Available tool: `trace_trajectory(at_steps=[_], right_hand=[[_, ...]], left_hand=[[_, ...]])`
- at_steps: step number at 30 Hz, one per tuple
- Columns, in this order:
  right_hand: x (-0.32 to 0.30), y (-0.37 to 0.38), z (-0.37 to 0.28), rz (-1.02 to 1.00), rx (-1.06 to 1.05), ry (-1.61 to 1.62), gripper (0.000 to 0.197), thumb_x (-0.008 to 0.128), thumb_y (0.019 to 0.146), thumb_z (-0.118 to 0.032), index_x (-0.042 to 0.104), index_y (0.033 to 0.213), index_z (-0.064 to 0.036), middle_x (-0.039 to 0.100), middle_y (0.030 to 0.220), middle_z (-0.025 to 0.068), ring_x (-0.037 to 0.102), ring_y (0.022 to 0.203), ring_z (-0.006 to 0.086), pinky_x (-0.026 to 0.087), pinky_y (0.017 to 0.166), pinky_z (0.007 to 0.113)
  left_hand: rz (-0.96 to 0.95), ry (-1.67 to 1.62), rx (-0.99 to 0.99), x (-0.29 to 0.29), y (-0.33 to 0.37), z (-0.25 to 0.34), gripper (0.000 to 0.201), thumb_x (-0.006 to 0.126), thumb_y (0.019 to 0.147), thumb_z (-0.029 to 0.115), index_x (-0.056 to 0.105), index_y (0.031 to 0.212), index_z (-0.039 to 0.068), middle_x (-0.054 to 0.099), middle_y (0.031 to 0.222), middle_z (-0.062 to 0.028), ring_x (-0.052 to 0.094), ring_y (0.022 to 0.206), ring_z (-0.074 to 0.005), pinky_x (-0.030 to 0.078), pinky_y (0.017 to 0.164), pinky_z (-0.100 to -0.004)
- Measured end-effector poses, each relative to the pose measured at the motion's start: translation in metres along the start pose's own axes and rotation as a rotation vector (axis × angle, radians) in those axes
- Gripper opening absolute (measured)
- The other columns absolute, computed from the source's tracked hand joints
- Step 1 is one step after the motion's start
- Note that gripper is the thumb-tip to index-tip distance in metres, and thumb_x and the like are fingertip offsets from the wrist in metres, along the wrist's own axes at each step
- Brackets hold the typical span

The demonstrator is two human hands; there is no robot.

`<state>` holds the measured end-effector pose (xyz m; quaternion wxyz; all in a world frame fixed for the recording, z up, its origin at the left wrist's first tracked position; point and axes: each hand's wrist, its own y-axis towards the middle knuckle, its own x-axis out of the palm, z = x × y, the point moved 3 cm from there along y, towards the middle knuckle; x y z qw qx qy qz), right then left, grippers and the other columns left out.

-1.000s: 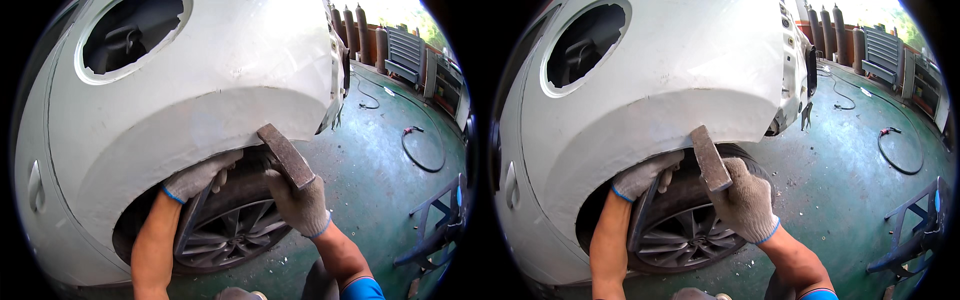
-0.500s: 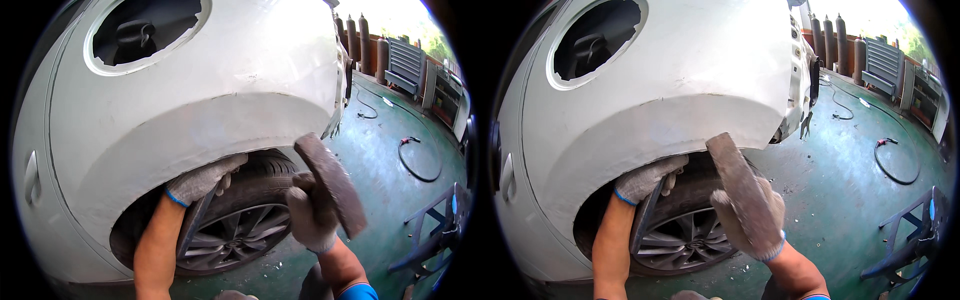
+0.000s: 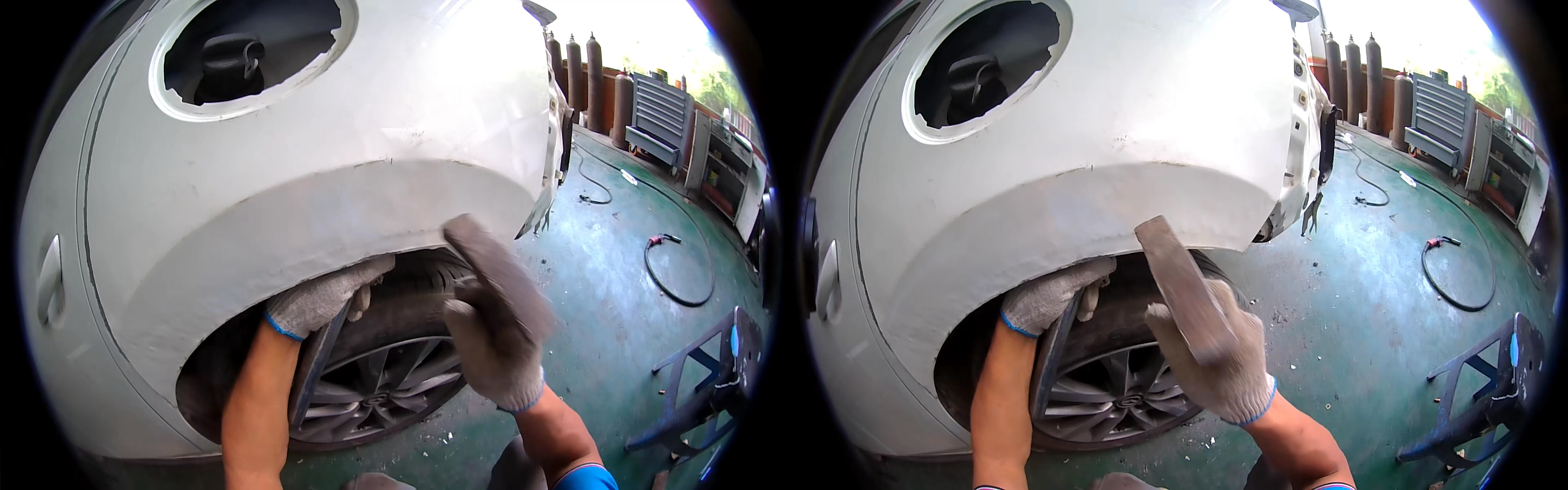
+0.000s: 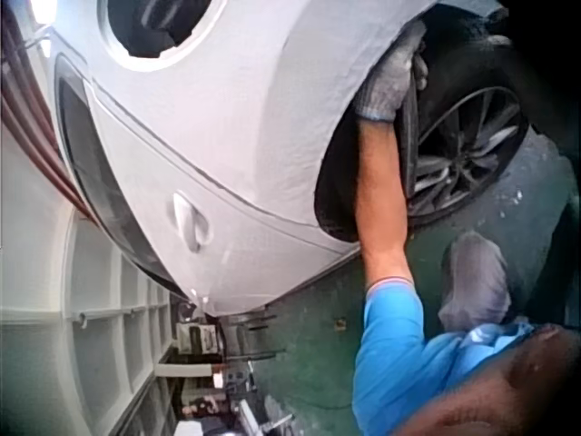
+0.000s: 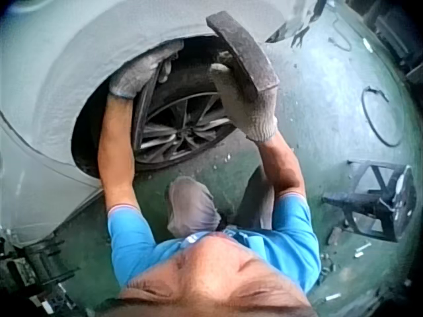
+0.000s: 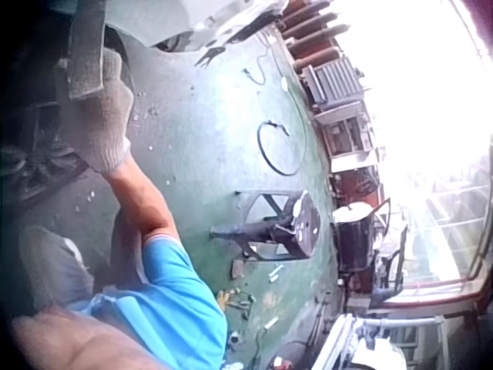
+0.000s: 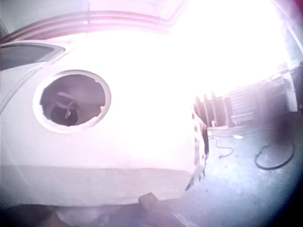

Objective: The person uses a hammer to tap and adjust the front bumper of a white car, working around the wheel arch and along the side edge. The person repeatedly strikes the bumper to align it with the body panels.

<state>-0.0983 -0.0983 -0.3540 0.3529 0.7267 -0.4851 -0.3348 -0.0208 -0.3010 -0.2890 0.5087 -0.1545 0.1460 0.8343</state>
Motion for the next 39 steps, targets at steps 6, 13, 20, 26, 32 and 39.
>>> trace_trajectory(at_steps=[6, 13, 20, 26, 32, 39], right_hand=[[0.016, 0.014, 0.015, -0.126, 0.046, -0.113, 0.032, 0.074, 0.088, -0.013, 0.061, 0.117, -0.0077, 0.069, 0.084, 0.0147, 0.069, 0.071, 0.037, 0.056, 0.064, 0.04], [0.001, 0.004, 0.007, -0.015, -0.064, -0.04, 0.034, 0.08, 0.087, -0.021, 0.066, 0.116, -0.0063, 0.065, 0.102, 0.0131, 0.071, 0.072, 0.0306, 0.056, 0.06, 0.039], [0.015, 0.02, -0.001, -0.113, -0.034, -0.078, 0.034, 0.078, 0.089, -0.021, 0.065, 0.116, -0.0053, 0.066, 0.103, 0.0139, 0.071, 0.075, 0.0341, 0.056, 0.062, 0.04], [0.02, 0.017, 0.012, -0.143, 0.096, 0.071, 0.044, 0.07, 0.093, -0.011, 0.061, 0.136, -0.0093, 0.068, 0.105, 0.0154, 0.07, 0.084, 0.0332, 0.056, 0.076, 0.037], [0.014, 0.011, 0.01, -0.061, 0.356, 0.307, 0.039, 0.061, 0.097, -0.001, 0.057, 0.136, 0.0001, 0.063, 0.102, 0.0038, 0.057, 0.089, 0.0117, 0.049, 0.083, 0.027], [0.014, 0.007, 0.018, 0.017, 0.366, 0.247, 0.021, 0.062, 0.1, -0.015, 0.062, 0.114, -0.0002, 0.059, 0.075, 0.0008, 0.051, 0.057, 0.0067, 0.039, 0.052, 0.023]], left_hand=[[0.042, -0.032, 0.06, 0.002, -0.001, 0.004, 0.024, 0.075, 0.094, 0.025, 0.066, 0.085, 0.004, 0.06, 0.06, -0.0042, 0.056, 0.046, -0.0132, 0.045, 0.044, -0.0281], [0.038, -0.039, 0.095, -0.002, -0.003, 0.0, 0.02, 0.075, 0.092, 0.021, 0.068, 0.085, 0.004, 0.061, 0.061, -0.0041, 0.057, 0.048, -0.0125, 0.045, 0.046, -0.0282], [0.011, -0.038, 0.126, -0.008, -0.006, 0.006, 0.022, 0.075, 0.092, 0.023, 0.067, 0.084, 0.004, 0.061, 0.061, -0.0038, 0.055, 0.046, -0.0124, 0.044, 0.045, -0.0276], [-0.024, -0.032, 0.049, -0.008, -0.001, 0.008, 0.019, 0.078, 0.088, 0.018, 0.068, 0.085, 0.002, 0.061, 0.063, -0.0052, 0.057, 0.046, -0.0134, 0.046, 0.043, -0.0276], [0.01, 0.093, 0.141, -0.01, -0.001, 0.009, 0.025, 0.075, 0.092, 0.026, 0.069, 0.083, 0.003, 0.06, 0.06, -0.0046, 0.055, 0.044, -0.0139, 0.043, 0.043, -0.0282], [0.066, 0.223, 0.18, -0.007, -0.002, 0.007, 0.038, 0.074, 0.092, 0.037, 0.067, 0.075, 0.005, 0.056, 0.053, -0.0042, 0.053, 0.045, -0.0146, 0.042, 0.047, -0.0308]])
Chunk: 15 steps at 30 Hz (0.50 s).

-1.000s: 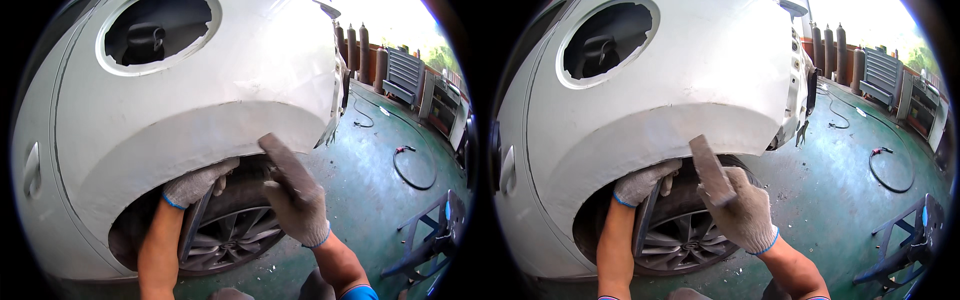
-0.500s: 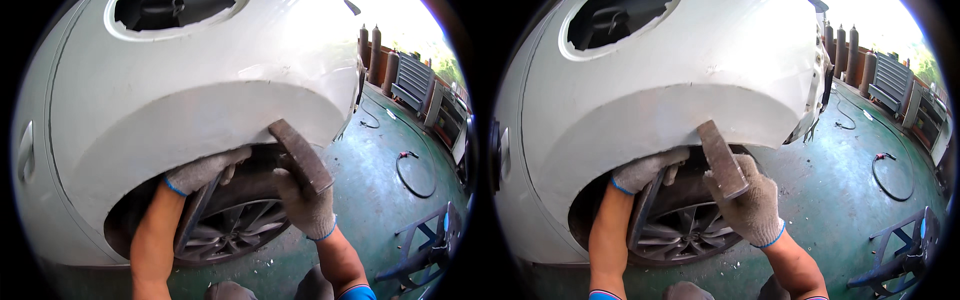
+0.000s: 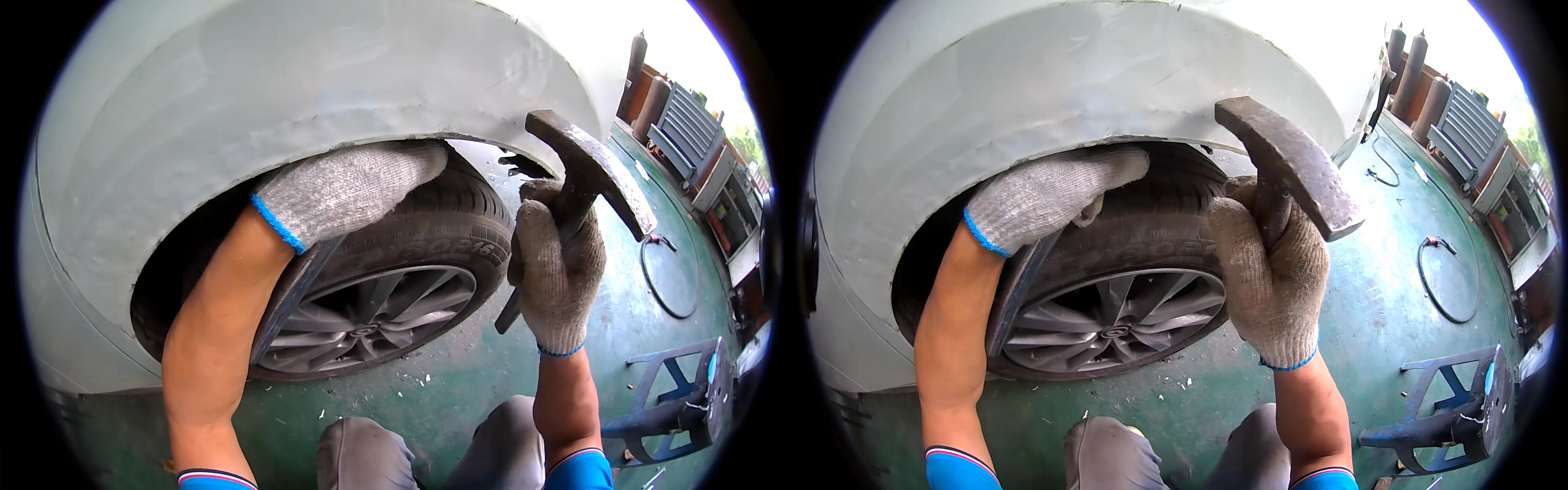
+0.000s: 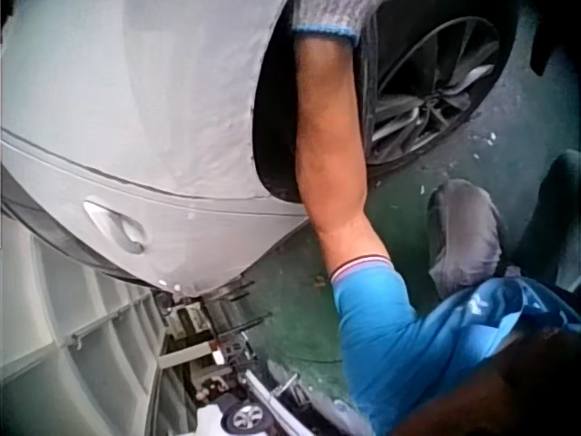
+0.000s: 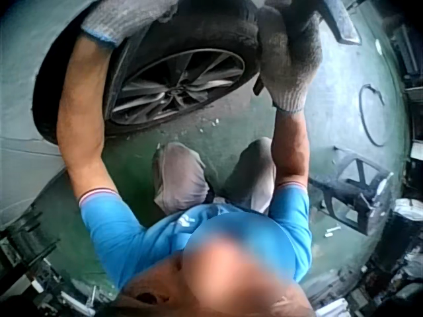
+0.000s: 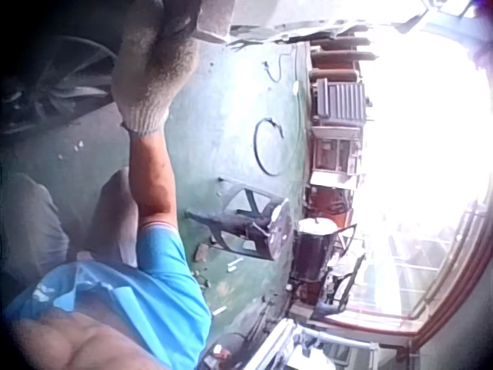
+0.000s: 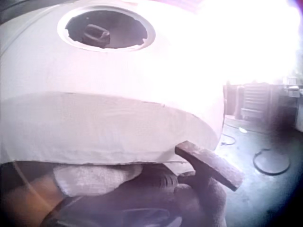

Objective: The person uses a hammer to tap and adjust the front bumper of a white car, working around the wheel arch and along the side edge. The person repeatedly strikes the bumper to align it with the body panels.

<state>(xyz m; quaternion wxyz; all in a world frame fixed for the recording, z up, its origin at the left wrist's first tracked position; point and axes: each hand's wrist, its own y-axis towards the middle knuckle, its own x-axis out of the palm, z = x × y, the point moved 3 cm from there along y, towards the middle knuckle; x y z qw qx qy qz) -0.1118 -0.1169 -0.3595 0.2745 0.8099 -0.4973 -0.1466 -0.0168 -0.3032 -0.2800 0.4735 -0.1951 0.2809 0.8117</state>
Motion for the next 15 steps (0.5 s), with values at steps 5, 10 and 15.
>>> trace_trajectory(at_steps=[5, 10, 15], right_hand=[[0.003, -0.002, -0.01, -0.026, -0.003, -0.021, 0.02, 0.062, 0.099, -0.011, 0.062, 0.116, 0.0007, 0.059, 0.078, 0.0004, 0.051, 0.061, 0.0059, 0.04, 0.055, 0.023], [0.002, -0.002, -0.021, -0.054, -0.09, 0.024, 0.017, 0.065, 0.095, 0.0, 0.064, 0.112, 0.0031, 0.061, 0.082, 0.0008, 0.054, 0.073, 0.0085, 0.046, 0.065, 0.025], [0.01, -0.002, -0.007, -0.01, -0.283, -0.046, 0.018, 0.072, 0.095, -0.011, 0.066, 0.107, 0.0, 0.065, 0.083, 0.0099, 0.064, 0.07, 0.0207, 0.051, 0.065, 0.032]], left_hand=[[0.067, 0.213, 0.221, -0.001, 0.004, -0.002, 0.036, 0.075, 0.092, 0.037, 0.067, 0.078, 0.005, 0.055, 0.054, -0.0036, 0.051, 0.045, -0.0141, 0.041, 0.046, -0.031], [0.033, 0.112, 0.06, 0.001, 0.008, -0.004, 0.03, 0.076, 0.092, 0.033, 0.068, 0.085, 0.005, 0.055, 0.056, -0.0031, 0.051, 0.045, -0.0134, 0.041, 0.044, -0.03], [-0.051, -0.078, -0.094, -0.007, 0.006, -0.007, 0.025, 0.077, 0.092, 0.027, 0.069, 0.092, 0.003, 0.061, 0.066, -0.0037, 0.053, 0.045, -0.0123, 0.041, 0.041, -0.0267]])
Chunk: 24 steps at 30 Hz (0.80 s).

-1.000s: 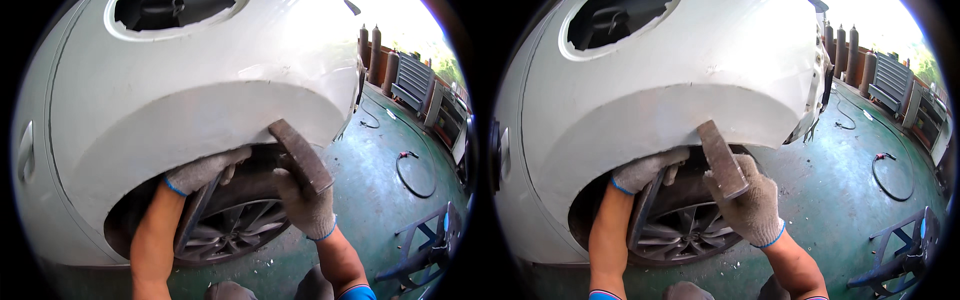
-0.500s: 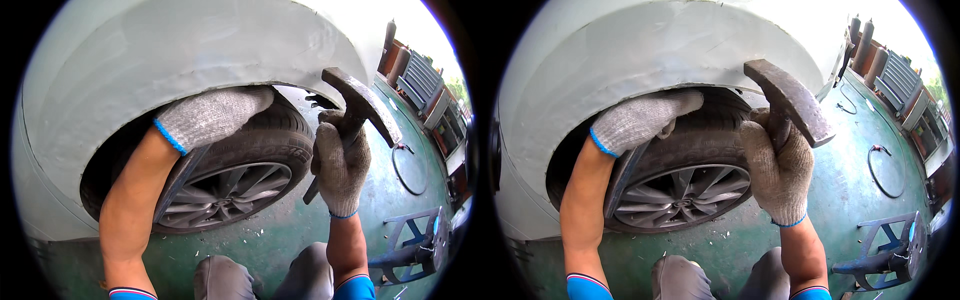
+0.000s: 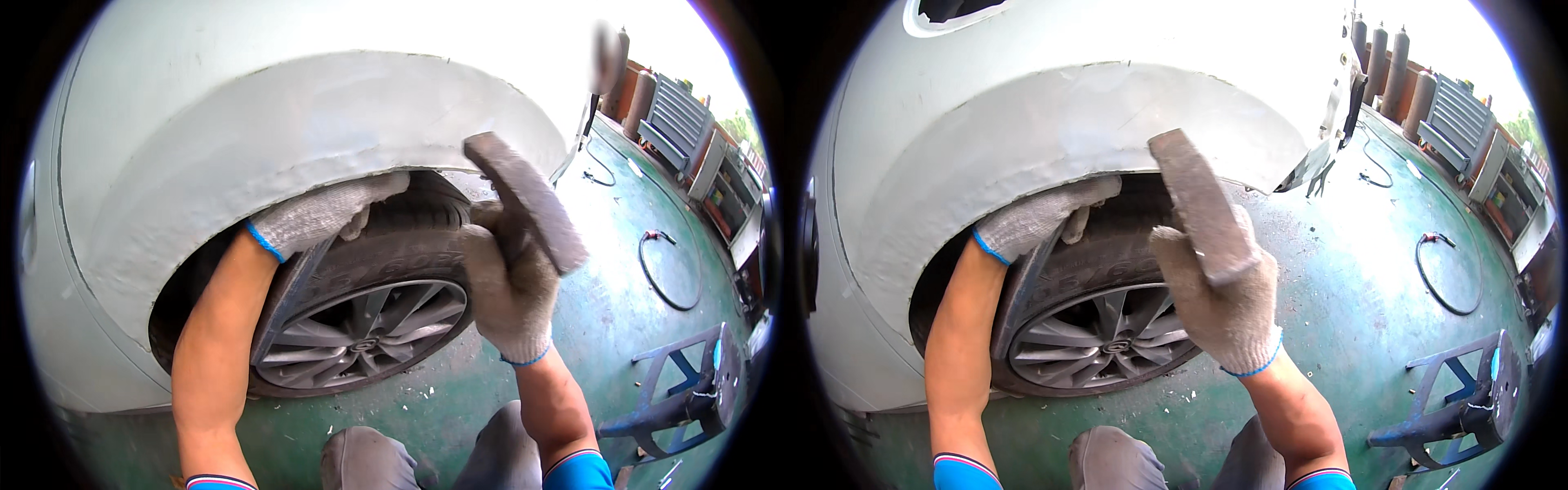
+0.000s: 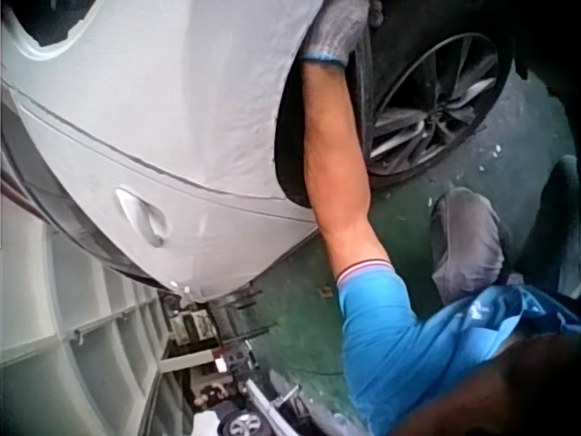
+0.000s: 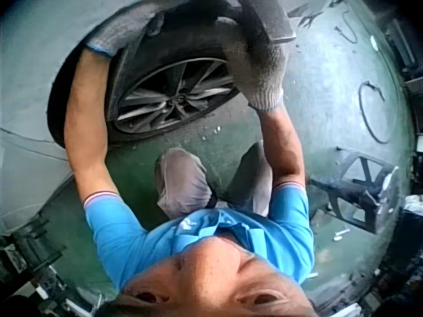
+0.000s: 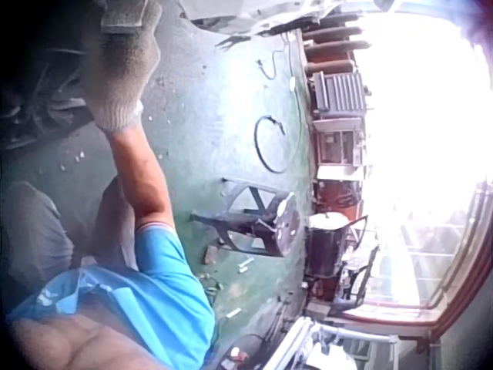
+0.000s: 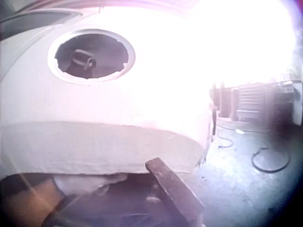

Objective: The person uses a hammer to tap and adjust the front bumper of a white car, working around the wheel arch and along the side edge. The person repeatedly strikes the bumper to align it with the body panels.

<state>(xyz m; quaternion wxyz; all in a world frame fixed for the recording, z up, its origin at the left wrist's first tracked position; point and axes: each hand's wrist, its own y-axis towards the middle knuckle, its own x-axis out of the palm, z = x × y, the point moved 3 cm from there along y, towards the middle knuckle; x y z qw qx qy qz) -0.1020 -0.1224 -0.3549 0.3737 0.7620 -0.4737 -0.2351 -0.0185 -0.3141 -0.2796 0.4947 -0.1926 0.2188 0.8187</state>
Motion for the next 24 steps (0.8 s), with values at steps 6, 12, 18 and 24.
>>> trace_trajectory(at_steps=[6, 12, 18, 24], right_hand=[[0.0, 0.005, -0.001, -0.083, 0.109, -0.167, 0.019, 0.073, 0.094, -0.019, 0.066, 0.102, -0.0033, 0.065, 0.084, 0.0171, 0.067, 0.07, 0.0383, 0.053, 0.062, 0.04], [-0.017, 0.003, -0.023, -0.089, -0.106, -0.293, 0.027, 0.073, 0.092, -0.019, 0.065, 0.114, -0.0052, 0.068, 0.099, 0.0161, 0.068, 0.075, 0.0332, 0.053, 0.057, 0.039], [0.0, 0.009, -0.001, -0.143, 0.025, -0.201, 0.029, 0.074, 0.09, -0.018, 0.067, 0.116, -0.0074, 0.066, 0.104, 0.0129, 0.068, 0.075, 0.0312, 0.053, 0.056, 0.039], [-0.013, -0.002, -0.021, -0.091, -0.171, -0.376, 0.028, 0.076, 0.087, -0.015, 0.067, 0.112, -0.0048, 0.068, 0.103, 0.0171, 0.067, 0.076, 0.0333, 0.055, 0.059, 0.04]], left_hand=[[-0.015, 0.007, 0.034, -0.002, 0.0, 0.002, 0.025, 0.078, 0.09, 0.024, 0.069, 0.093, 0.002, 0.062, 0.07, -0.0041, 0.054, 0.045, -0.0124, 0.042, 0.041, -0.0263], [-0.001, 0.034, 0.057, -0.001, -0.002, 0.001, 0.021, 0.076, 0.092, 0.022, 0.069, 0.094, 0.002, 0.064, 0.079, -0.006, 0.054, 0.047, -0.0123, 0.042, 0.041, -0.0265], [0.018, 0.003, 0.09, -0.002, 0.0, -0.001, 0.03, 0.078, 0.091, 0.033, 0.067, 0.083, 0.007, 0.054, 0.054, -0.002, 0.048, 0.041, -0.0128, 0.038, 0.042, -0.0293], [0.012, -0.023, 0.07, 0.0, -0.002, -0.003, 0.03, 0.078, 0.091, 0.033, 0.066, 0.081, 0.007, 0.053, 0.053, -0.0018, 0.048, 0.041, -0.0124, 0.038, 0.041, -0.0286]])
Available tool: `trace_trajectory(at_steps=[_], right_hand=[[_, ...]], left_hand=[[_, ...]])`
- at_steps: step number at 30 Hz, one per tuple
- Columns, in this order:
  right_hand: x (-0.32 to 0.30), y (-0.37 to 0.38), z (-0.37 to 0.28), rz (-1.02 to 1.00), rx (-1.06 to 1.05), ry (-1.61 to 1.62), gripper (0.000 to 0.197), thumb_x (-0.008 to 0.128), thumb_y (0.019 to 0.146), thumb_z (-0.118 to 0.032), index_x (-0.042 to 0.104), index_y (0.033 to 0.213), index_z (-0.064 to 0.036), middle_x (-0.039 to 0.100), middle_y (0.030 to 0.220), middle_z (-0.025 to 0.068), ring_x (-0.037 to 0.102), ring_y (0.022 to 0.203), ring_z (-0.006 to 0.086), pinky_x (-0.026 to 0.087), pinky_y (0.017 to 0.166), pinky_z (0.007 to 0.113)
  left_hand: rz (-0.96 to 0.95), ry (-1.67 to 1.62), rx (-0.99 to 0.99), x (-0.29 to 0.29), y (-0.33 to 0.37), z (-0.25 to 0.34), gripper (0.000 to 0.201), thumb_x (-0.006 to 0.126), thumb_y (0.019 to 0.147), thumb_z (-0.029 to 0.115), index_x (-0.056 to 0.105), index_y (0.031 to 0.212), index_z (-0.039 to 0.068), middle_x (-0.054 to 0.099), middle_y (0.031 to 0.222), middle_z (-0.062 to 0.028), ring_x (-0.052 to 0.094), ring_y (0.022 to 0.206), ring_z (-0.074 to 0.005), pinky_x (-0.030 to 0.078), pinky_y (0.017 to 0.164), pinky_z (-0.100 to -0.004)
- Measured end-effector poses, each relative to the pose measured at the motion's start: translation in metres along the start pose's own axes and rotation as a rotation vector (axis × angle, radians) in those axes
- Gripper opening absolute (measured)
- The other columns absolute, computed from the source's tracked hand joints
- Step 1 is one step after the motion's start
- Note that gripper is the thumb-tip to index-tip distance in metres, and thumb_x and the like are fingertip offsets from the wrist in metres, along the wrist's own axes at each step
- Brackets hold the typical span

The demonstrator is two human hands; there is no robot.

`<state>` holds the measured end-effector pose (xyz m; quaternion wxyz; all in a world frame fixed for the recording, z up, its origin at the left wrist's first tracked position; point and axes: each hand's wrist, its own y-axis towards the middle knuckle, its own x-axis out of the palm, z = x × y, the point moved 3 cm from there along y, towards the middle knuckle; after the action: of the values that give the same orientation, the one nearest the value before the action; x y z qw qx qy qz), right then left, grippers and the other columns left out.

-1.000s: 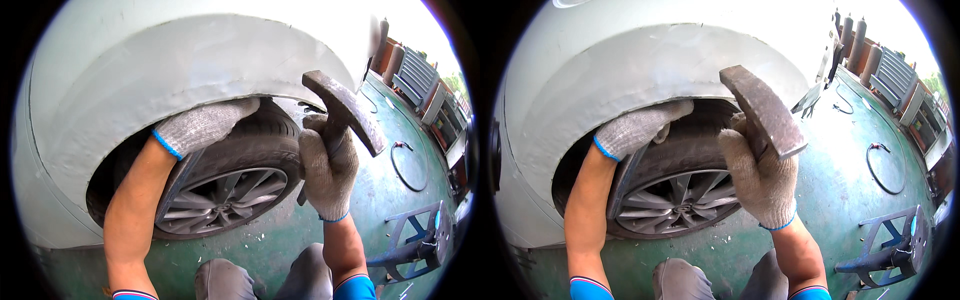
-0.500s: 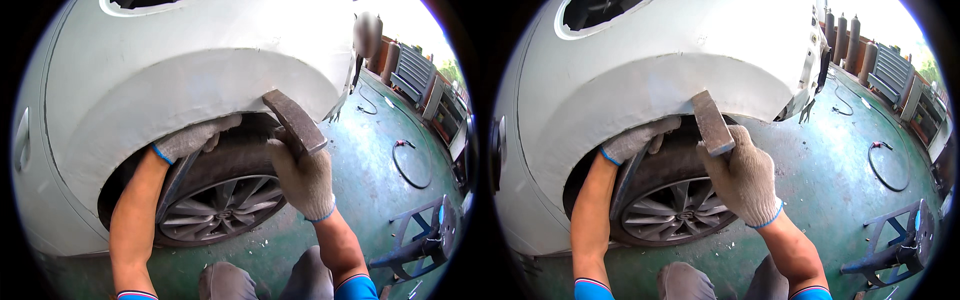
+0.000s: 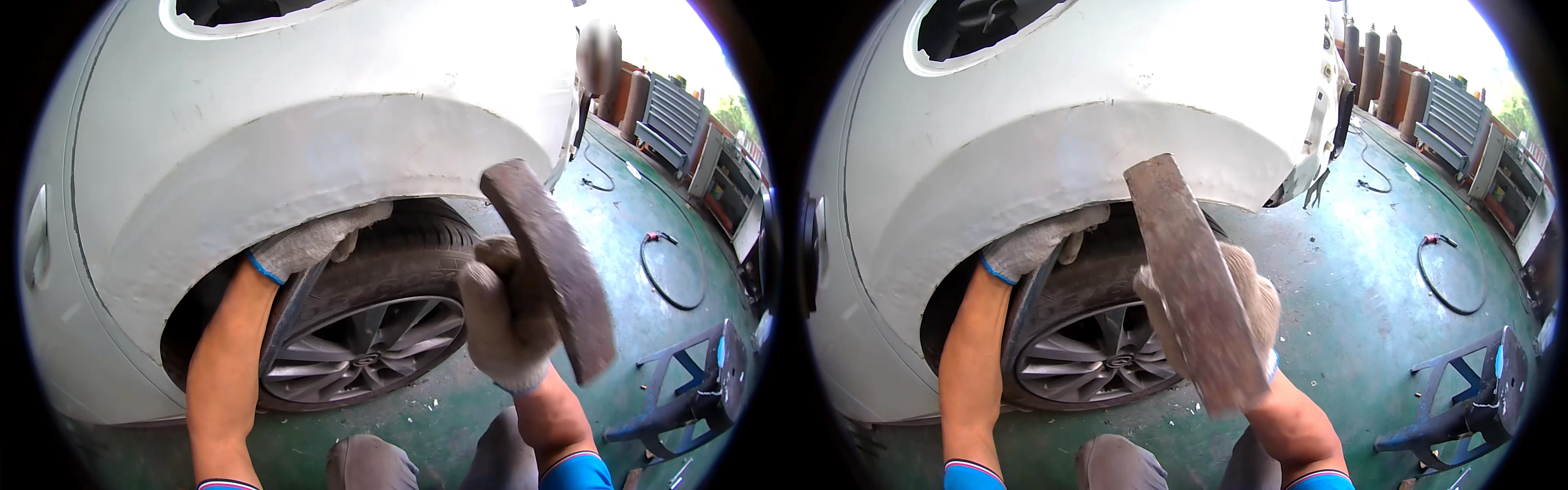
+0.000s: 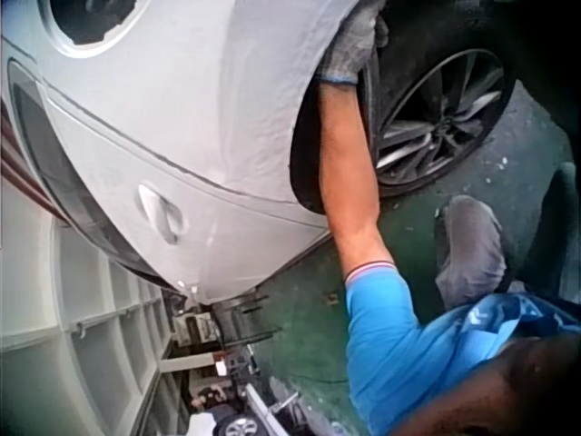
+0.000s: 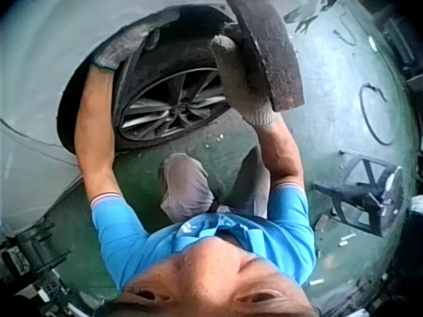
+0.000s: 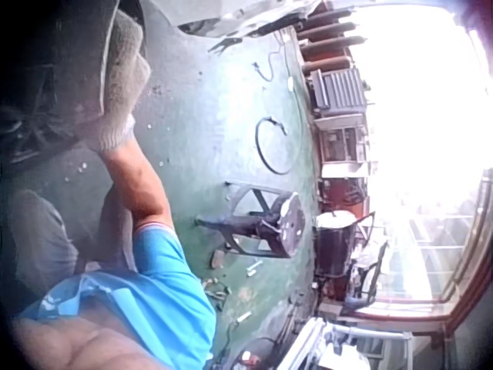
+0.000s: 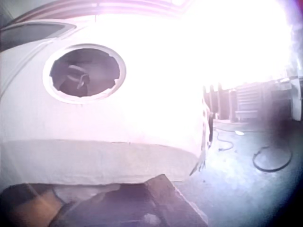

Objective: The person uses a hammer to tap and adjust the front bumper of a white car, working around the wheel arch and along the side edge. The person repeatedly strikes the bumper to align it with the body panels.

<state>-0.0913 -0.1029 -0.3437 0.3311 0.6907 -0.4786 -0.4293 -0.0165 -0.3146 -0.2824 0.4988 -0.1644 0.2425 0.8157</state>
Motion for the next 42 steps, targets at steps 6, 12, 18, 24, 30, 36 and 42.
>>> trace_trajectory(at_steps=[6, 12, 18, 24, 30, 36, 42], right_hand=[[0.005, 0.002, 0.01, -0.045, 0.079, 0.079, 0.048, 0.072, 0.088, -0.009, 0.059, 0.134, -0.0013, 0.069, 0.118, 0.0161, 0.071, 0.095, 0.0326, 0.057, 0.068, 0.04], [0.018, 0.002, 0.022, -0.199, 0.295, 0.117, 0.057, 0.072, 0.091, -0.015, 0.053, 0.142, -0.0018, 0.07, 0.112, 0.0203, 0.07, 0.102, 0.0379, 0.057, 0.071, 0.042], [0.002, -0.001, -0.001, 0.058, 0.028, 0.064, 0.044, 0.076, 0.088, -0.017, 0.063, 0.129, -0.0053, 0.071, 0.111, 0.0151, 0.067, 0.083, 0.0328, 0.056, 0.065, 0.038], [0.007, 0.004, 0.004, 0.013, 0.209, 0.188, 0.032, 0.077, 0.087, -0.016, 0.067, 0.115, -0.0034, 0.067, 0.097, 0.0147, 0.065, 0.077, 0.0345, 0.054, 0.062, 0.041], [0.013, 0.003, 0.004, -0.108, 0.161, 0.077, 0.039, 0.071, 0.092, -0.005, 0.06, 0.128, 0.0028, 0.066, 0.118, 0.0117, 0.064, 0.095, 0.0209, 0.052, 0.082, 0.033], [0.002, -0.002, -0.004, 0.046, 0.044, 0.096, 0.036, 0.08, 0.081, -0.011, 0.065, 0.114, -0.0033, 0.069, 0.097, 0.0138, 0.071, 0.08, 0.0288, 0.054, 0.065, 0.036], [0.017, 0.013, 0.0, -0.018, 0.054, 0.111, 0.033, 0.077, 0.082, -0.008, 0.064, 0.111, -0.0048, 0.07, 0.083, 0.0143, 0.071, 0.076, 0.0343, 0.055, 0.062, 0.039]], left_hand=[[0.029, -0.065, -0.014, 0.002, -0.003, 0.0, 0.031, 0.079, 0.091, 0.035, 0.066, 0.083, 0.008, 0.054, 0.055, -0.0017, 0.05, 0.043, -0.0118, 0.039, 0.042, -0.0283], [0.018, 0.017, -0.047, -0.002, -0.001, 0.0, 0.031, 0.079, 0.09, 0.034, 0.065, 0.084, 0.007, 0.054, 0.056, -0.0015, 0.05, 0.044, -0.012, 0.039, 0.043, -0.0288], [0.0, 0.027, -0.044, -0.003, -0.004, 0.003, 0.019, 0.076, 0.091, 0.021, 0.068, 0.09, 0.004, 0.062, 0.072, -0.0032, 0.054, 0.045, -0.0119, 0.041, 0.041, -0.0273], [0.026, -0.037, -0.078, 0.001, -0.006, -0.003, 0.029, 0.078, 0.091, 0.033, 0.065, 0.086, 0.007, 0.055, 0.06, -0.0005, 0.049, 0.045, -0.0115, 0.039, 0.043, -0.029], [0.025, -0.04, -0.082, -0.003, -0.004, -0.006, 0.022, 0.078, 0.09, 0.025, 0.068, 0.088, 0.005, 0.06, 0.069, -0.0027, 0.053, 0.046, -0.0116, 0.041, 0.042, -0.0279], [0.038, -0.035, -0.028, -0.009, -0.01, -0.012, 0.032, 0.075, 0.093, 0.034, 0.066, 0.08, 0.007, 0.056, 0.055, -0.002, 0.052, 0.044, -0.012, 0.041, 0.044, -0.0298], [0.061, -0.026, -0.026, -0.008, -0.013, -0.008, 0.032, 0.073, 0.095, 0.033, 0.068, 0.078, 0.006, 0.058, 0.054, -0.0023, 0.053, 0.044, -0.0119, 0.042, 0.046, -0.0297]])
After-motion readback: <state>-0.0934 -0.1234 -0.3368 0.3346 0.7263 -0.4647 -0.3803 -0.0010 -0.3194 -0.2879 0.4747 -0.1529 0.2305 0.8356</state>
